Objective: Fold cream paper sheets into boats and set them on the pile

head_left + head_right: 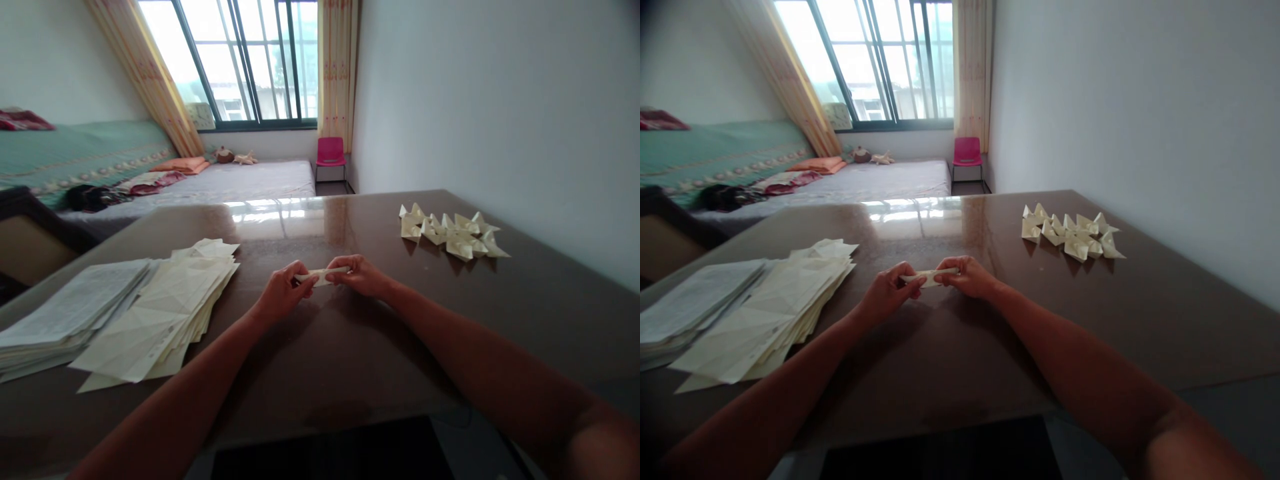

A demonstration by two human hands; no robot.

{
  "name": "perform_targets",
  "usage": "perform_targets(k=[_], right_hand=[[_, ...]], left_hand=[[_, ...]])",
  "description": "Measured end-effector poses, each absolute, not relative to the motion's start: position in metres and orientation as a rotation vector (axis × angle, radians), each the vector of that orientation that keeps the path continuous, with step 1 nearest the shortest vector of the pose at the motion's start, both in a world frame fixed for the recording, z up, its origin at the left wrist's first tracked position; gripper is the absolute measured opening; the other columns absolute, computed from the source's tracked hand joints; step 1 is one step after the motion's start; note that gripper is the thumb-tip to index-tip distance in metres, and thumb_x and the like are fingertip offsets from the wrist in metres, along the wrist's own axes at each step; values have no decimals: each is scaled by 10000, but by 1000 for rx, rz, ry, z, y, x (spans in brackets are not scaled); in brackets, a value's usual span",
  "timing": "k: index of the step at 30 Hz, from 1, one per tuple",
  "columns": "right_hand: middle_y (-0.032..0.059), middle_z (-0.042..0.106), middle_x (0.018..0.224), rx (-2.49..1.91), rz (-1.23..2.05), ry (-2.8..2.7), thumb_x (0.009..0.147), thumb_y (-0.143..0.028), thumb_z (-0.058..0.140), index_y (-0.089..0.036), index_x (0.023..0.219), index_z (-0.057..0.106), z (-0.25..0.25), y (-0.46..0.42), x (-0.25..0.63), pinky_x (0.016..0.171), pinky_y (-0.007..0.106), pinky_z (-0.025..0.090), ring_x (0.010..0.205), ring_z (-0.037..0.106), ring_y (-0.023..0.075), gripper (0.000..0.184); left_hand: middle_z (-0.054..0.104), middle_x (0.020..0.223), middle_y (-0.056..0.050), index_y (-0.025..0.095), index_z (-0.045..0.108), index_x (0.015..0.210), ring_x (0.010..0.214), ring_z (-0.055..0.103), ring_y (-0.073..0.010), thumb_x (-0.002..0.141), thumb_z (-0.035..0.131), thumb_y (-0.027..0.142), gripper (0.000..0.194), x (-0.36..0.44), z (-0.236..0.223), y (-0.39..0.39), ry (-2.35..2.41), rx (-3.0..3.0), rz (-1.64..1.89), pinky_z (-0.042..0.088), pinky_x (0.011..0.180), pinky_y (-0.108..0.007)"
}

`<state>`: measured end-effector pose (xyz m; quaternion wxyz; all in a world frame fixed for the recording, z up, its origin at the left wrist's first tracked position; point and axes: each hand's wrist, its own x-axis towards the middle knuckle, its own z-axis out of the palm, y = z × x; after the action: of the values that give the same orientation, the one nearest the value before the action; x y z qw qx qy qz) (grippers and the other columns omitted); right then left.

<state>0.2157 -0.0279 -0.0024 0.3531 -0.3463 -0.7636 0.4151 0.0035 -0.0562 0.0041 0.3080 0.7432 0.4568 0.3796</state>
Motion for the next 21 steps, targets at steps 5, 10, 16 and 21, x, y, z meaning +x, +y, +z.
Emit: perform_targets(k=[5,10,16,21], right_hand=[[4,617,703,-949,1017,-2043,757,-440,647,-133,869,700,-2,-29,217,585,220,372,641,497,116,332],[-30,547,608,-964,953,-2052,771,-422,631,-140,798,691,-1,-31,216,555,218,337,579,446,96,290],[-3,590,685,-994,672,-2180,782,-328,643,-175,784,699,-1,-24,223,664,246,384,694,514,135,163],[22,636,927,-1008,826,-2197,664,-263,744,-207,1063,643,-4,-15,246,641,241,441,685,549,122,415]], left_hand=[[623,567,48,212,433,796,437,563,-104,825,566,481,302,7,0,-61,1212,1949,980,413,440,-189],[594,551,70,225,417,848,412,532,-99,846,536,483,284,7,-1,-63,1187,1956,946,395,424,-189],[632,726,15,207,533,851,588,577,-109,874,507,409,205,-3,-7,-50,1153,2186,855,463,578,-219],[599,987,-41,218,675,862,755,583,-127,846,543,324,170,-20,-11,-37,1061,2394,801,491,663,-232]])
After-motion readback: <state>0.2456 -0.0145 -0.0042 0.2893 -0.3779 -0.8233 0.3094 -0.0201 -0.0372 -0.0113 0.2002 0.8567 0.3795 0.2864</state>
